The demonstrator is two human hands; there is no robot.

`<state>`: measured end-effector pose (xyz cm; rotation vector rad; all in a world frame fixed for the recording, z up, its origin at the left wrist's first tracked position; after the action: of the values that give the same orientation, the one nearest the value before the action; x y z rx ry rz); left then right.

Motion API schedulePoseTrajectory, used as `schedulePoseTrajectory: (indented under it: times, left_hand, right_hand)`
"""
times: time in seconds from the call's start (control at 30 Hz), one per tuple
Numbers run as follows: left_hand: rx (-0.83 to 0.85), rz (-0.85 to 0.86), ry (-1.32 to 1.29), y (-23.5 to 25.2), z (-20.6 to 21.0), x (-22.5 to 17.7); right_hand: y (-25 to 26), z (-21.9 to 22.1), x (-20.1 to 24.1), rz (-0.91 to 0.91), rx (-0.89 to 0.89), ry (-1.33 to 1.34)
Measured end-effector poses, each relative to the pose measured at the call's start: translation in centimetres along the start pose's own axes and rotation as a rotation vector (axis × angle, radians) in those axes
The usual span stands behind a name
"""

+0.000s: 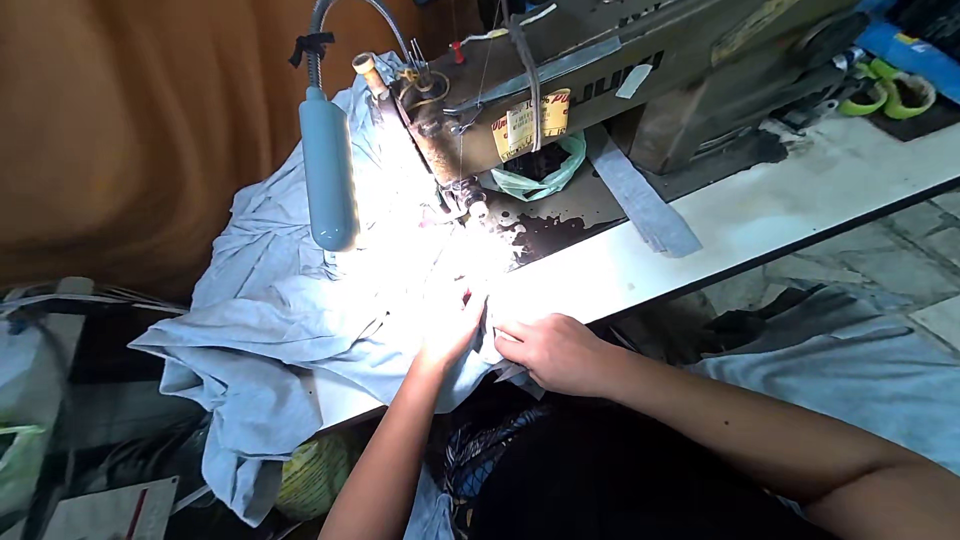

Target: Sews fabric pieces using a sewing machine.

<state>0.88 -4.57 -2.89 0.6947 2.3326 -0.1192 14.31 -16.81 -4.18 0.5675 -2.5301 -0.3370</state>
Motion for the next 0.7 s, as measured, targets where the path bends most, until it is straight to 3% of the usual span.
schedulePoseTrajectory:
  times: [0.27, 0.37, 0.53, 0.7]
  left_hand:
    - [0.08, 0.171, 0.035, -1.0, -0.5, 0.7]
    - [0.117, 0.161, 0.068, -1.5, -0.9, 0.4]
    - [0.106, 0.281, 0.117, -2.1, -0.4, 1.0]
    - [0.139, 0.293, 0.116, -1.8, -0.7, 0.8]
  right_hand:
    - [-0.4, 0.3, -0.1, -0.04, -0.082, -0.023]
    - [-0.7, 0.5, -0.2, -0.066, -0.146, -0.024]
    - [-0.8, 0.3, 0.1, -0.033, -0.126, -0.021]
    - [-1.0, 0.4, 0.3, -0.096, -0.147, 0.014]
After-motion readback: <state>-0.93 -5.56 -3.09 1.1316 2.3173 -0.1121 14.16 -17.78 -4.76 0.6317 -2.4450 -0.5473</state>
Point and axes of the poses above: each hand's wrist, its own y-axis towards the middle knuckle, its own z-axis out of the palm, x = y × z, the point moved 2 cm from there along y, towards the middle knuckle, and after that the axes turned 8 degrees about -x, right-handed, at the moved point
